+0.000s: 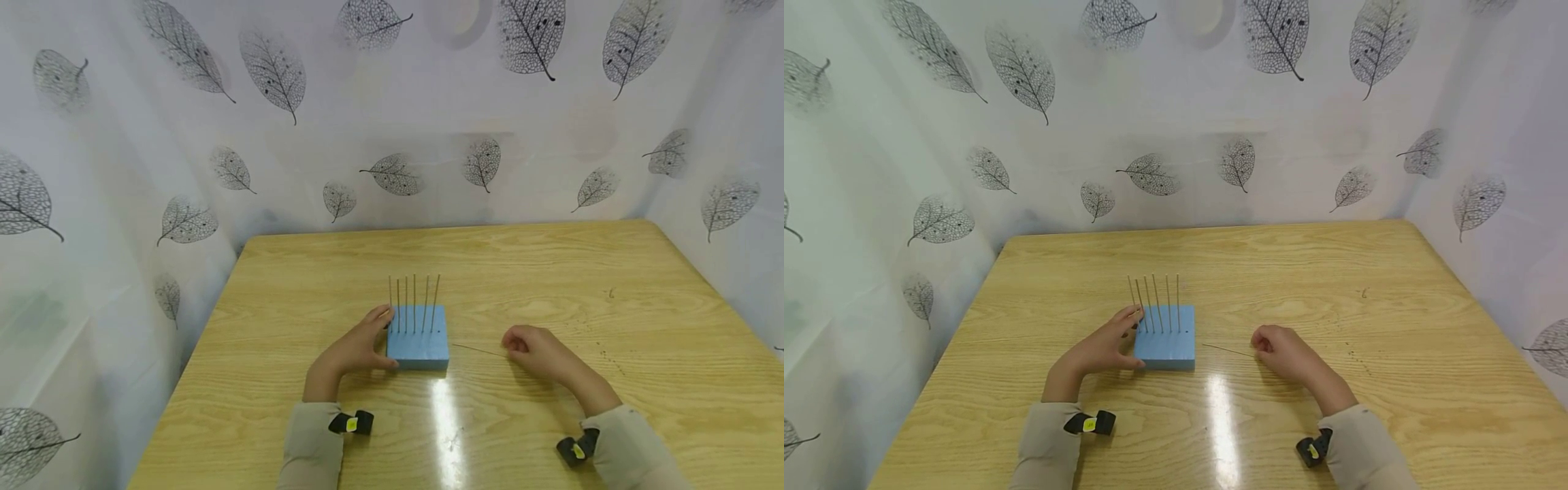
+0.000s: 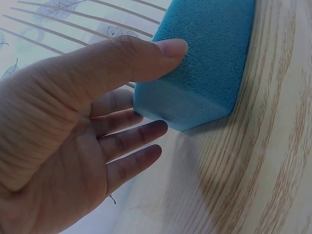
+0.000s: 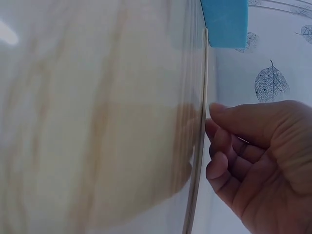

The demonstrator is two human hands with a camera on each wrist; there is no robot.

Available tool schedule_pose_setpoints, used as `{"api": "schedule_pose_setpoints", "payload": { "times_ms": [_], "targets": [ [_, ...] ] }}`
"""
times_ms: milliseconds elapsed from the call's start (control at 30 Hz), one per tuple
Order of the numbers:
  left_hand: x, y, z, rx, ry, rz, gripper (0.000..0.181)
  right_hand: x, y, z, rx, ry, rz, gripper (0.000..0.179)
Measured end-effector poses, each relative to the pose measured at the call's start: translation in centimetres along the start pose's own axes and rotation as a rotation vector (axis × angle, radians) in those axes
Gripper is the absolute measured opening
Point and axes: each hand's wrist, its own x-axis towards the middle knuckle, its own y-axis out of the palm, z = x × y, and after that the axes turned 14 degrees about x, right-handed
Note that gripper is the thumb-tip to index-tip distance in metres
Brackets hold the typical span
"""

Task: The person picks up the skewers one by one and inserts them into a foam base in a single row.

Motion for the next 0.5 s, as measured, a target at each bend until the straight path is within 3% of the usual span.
{"api": "schedule_pose_setpoints", "payload": {
  "times_ms": [500],
  "targets": [
    [0.0, -0.03, -0.07, 0.008, 0.01, -0.006, 0.097, 0.17, 0.41, 0.13, -0.048, -0.012, 0.044, 0.012]
  ]
}}
